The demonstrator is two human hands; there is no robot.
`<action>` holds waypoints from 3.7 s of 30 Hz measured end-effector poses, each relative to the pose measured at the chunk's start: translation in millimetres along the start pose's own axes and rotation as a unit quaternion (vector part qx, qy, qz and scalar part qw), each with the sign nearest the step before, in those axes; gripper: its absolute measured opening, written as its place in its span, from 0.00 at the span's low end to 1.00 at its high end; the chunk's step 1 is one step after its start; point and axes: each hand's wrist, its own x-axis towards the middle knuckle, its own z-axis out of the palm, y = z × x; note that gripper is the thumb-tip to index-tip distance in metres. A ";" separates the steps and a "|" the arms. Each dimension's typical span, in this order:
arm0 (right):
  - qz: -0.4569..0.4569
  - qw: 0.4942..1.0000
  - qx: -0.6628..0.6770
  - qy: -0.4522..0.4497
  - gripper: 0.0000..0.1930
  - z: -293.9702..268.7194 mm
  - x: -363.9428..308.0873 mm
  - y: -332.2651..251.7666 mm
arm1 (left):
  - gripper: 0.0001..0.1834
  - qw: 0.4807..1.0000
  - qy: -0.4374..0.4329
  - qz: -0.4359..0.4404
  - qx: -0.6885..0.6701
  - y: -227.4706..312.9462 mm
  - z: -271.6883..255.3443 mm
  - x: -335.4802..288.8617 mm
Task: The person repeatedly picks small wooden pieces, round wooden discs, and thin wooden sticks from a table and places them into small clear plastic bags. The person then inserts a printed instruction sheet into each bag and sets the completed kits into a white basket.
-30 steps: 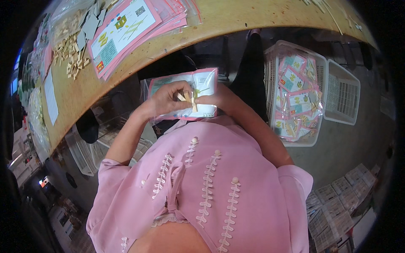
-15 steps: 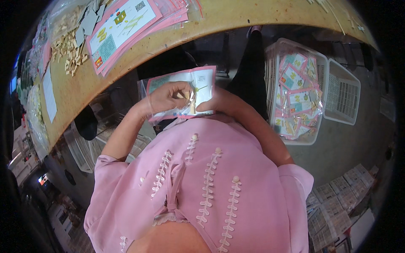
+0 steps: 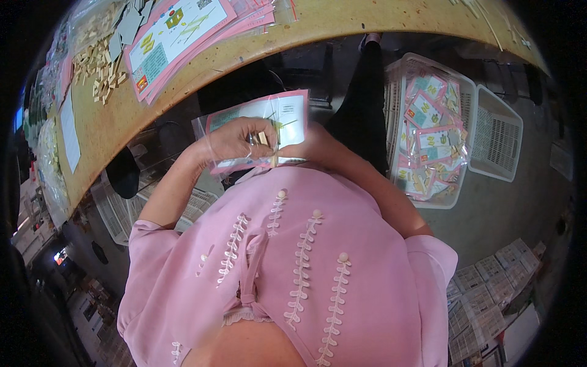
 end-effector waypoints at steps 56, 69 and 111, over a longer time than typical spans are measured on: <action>-0.222 0.757 -0.589 0.173 0.30 -4.0 -125.3 -71.0 | 0.07 0.857 0.220 0.257 0.388 60.3 71.0 -12.9; -0.185 0.662 -0.669 0.283 0.25 -1.1 -116.6 -59.7 | 0.07 0.840 0.140 0.313 0.420 65.1 61.0 -15.4; -0.302 0.729 -0.596 0.149 0.06 4.0 -105.8 -70.3 | 0.24 0.908 0.244 0.232 0.250 88.7 65.4 6.6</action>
